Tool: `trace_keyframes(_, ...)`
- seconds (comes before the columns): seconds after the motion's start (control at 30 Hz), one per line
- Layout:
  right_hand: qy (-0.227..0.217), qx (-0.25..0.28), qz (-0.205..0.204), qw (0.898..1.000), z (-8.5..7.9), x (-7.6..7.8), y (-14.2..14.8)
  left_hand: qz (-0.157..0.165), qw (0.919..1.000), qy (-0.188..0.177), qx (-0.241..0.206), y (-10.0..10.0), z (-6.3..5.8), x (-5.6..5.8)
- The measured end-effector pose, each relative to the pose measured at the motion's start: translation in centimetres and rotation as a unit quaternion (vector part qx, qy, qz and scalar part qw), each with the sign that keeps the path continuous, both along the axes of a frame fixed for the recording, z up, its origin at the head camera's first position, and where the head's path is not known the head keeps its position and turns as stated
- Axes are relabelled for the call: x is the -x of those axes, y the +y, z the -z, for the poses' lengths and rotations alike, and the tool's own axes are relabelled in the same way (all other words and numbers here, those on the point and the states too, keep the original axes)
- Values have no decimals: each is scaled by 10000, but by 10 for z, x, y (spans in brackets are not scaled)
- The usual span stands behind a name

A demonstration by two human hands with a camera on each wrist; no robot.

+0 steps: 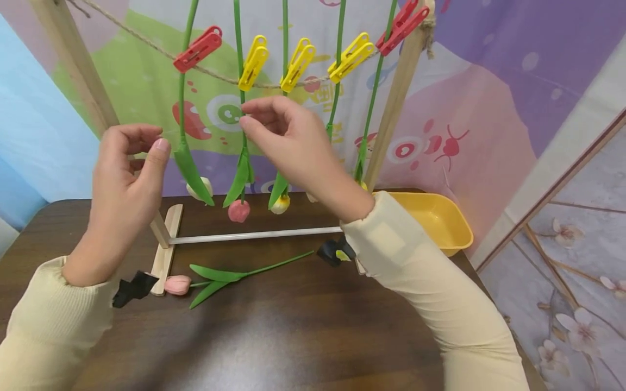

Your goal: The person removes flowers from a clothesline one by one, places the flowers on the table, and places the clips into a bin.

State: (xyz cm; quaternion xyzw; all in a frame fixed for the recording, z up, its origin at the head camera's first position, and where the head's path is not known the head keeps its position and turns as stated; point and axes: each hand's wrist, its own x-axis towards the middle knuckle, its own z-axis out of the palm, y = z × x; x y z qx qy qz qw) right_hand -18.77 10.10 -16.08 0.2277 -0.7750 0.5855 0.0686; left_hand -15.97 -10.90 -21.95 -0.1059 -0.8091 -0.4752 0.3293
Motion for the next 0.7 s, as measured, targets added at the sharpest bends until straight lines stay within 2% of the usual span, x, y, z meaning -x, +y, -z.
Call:
trace_keyframes(0.43,300,47,75,9995,-24,11,-18,41,9993,-347,161,-1,-16,19)
trace_keyframes(0.7,539,-319,326,9975,-36,11,-22,188,9982,-507,268,4,-20,27)
